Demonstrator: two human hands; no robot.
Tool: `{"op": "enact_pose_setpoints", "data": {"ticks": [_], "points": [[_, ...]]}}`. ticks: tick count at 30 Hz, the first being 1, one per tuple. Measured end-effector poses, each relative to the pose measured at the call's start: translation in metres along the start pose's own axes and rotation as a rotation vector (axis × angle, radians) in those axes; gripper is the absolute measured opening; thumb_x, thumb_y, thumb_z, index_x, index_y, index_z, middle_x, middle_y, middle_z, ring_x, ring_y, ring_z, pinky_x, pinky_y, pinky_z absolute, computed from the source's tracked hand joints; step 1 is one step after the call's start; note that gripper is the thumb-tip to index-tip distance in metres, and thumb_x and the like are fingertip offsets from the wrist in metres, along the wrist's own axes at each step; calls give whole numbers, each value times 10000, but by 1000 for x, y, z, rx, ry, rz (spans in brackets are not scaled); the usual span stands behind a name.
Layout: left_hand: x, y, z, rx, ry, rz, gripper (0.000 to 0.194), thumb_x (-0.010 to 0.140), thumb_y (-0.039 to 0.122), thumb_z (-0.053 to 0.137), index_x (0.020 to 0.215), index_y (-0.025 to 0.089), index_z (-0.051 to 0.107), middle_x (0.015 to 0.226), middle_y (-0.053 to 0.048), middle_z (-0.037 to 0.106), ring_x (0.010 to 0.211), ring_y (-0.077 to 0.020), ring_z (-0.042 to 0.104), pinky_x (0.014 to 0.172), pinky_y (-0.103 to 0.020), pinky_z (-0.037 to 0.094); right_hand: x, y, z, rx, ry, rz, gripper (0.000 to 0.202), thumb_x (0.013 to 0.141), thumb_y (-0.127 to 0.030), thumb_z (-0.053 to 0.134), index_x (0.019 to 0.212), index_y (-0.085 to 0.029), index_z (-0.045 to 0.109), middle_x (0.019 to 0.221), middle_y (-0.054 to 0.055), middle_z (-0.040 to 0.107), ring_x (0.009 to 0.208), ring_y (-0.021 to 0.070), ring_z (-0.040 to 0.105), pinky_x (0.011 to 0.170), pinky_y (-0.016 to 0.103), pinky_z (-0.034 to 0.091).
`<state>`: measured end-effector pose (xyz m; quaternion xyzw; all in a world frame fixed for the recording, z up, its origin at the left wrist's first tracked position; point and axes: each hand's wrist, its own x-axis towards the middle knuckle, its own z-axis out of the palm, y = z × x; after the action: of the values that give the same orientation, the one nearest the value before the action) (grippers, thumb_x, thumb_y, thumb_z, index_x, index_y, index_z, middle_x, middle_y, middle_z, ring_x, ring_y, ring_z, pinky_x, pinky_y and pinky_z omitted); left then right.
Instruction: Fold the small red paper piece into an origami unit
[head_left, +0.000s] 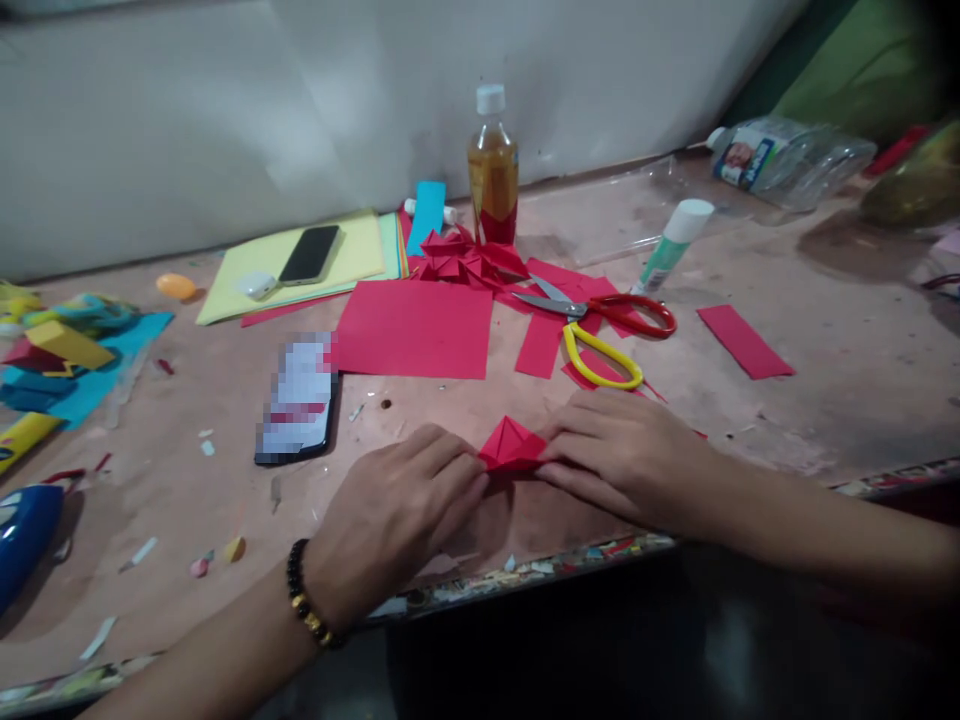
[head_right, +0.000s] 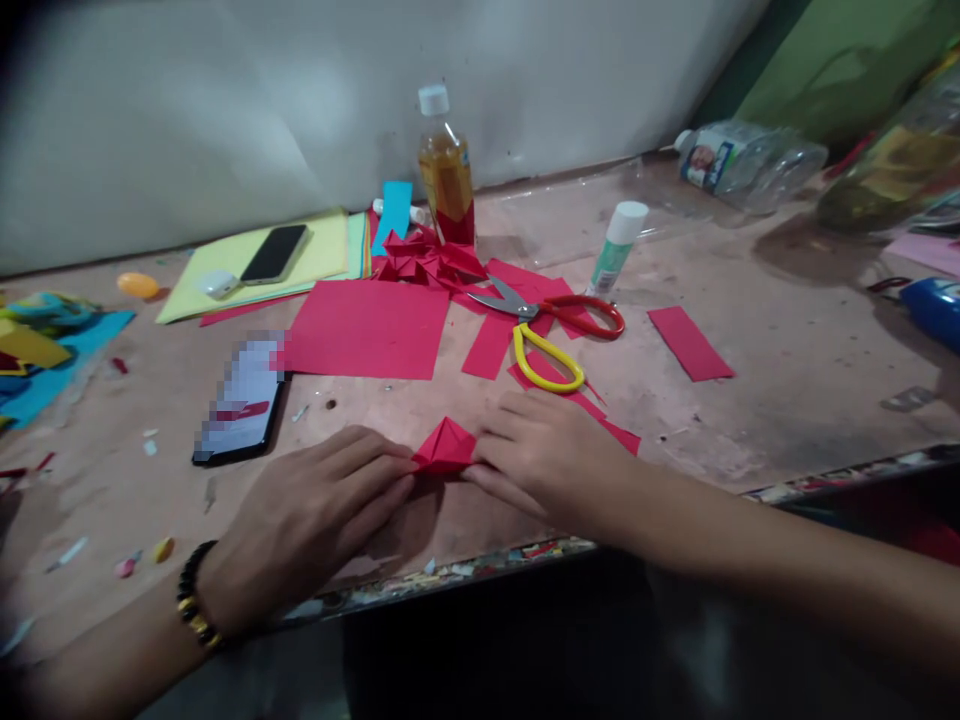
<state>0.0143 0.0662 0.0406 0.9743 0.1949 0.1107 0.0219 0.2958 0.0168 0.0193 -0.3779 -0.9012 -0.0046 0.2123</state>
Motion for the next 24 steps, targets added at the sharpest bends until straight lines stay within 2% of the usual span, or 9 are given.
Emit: {"op": "enact_pose_setpoints", "data": {"ticks": [3,6,10,13,15,19,24], "points": [[4,3,0,-6,-18,-117,287,1173,248,484,973,178,678,1008,-83,734,957,-275,682,825,-438,618,6,4,1,-5,-40,106,348,1151,-349,641,855,-190,731,859,32,756,785,219,685,716,365,493],[6,3,5,27,-59,-178,278,1156,235,487,997,152,699,1028,-126,718,964,-319,644,847,-523,599,11,5,3,-44,-82,177,324,1102,-351,727,818,-197,703,788,19,731,757,236,683,676,376,456],[7,1,11,53,-102,-193,320,1148,221,453,1021,110,725,1049,-181,712,956,-357,617,830,-593,582,13,-1,5,-102,-114,204,256,1080,-365,746,918,-167,733,874,78,765,822,299,710,712,415,474],[4,0,12,7,-90,-189,281,1151,224,477,1096,107,726,1090,-168,721,996,-349,633,871,-595,597,13,-10,4,-119,-123,200,276,1087,-406,734,1063,-131,747,1007,140,795,918,339,730,783,443,520],[2,0,12,-44,-64,-182,245,1152,216,495,1207,114,711,1183,-155,733,1063,-339,651,919,-579,610,14,-14,3,-109,-141,196,244,1080,-374,746,1119,-133,744,1075,150,802,961,338,735,813,440,538],[-4,2,10,-137,-17,-141,270,1148,184,515,1370,126,658,1351,-138,732,1162,-319,672,966,-537,632,18,-13,1,-48,-184,217,207,1002,-331,844,1065,-165,737,1056,107,795,919,293,737,768,395,547],[-11,7,3,-206,-20,-163,268,1128,179,571,1371,124,672,1331,-142,763,1145,-333,710,943,-551,648,27,-11,-3,26,-205,211,227,919,-231,898,1068,-152,747,1077,124,780,930,299,722,798,406,546]]}}
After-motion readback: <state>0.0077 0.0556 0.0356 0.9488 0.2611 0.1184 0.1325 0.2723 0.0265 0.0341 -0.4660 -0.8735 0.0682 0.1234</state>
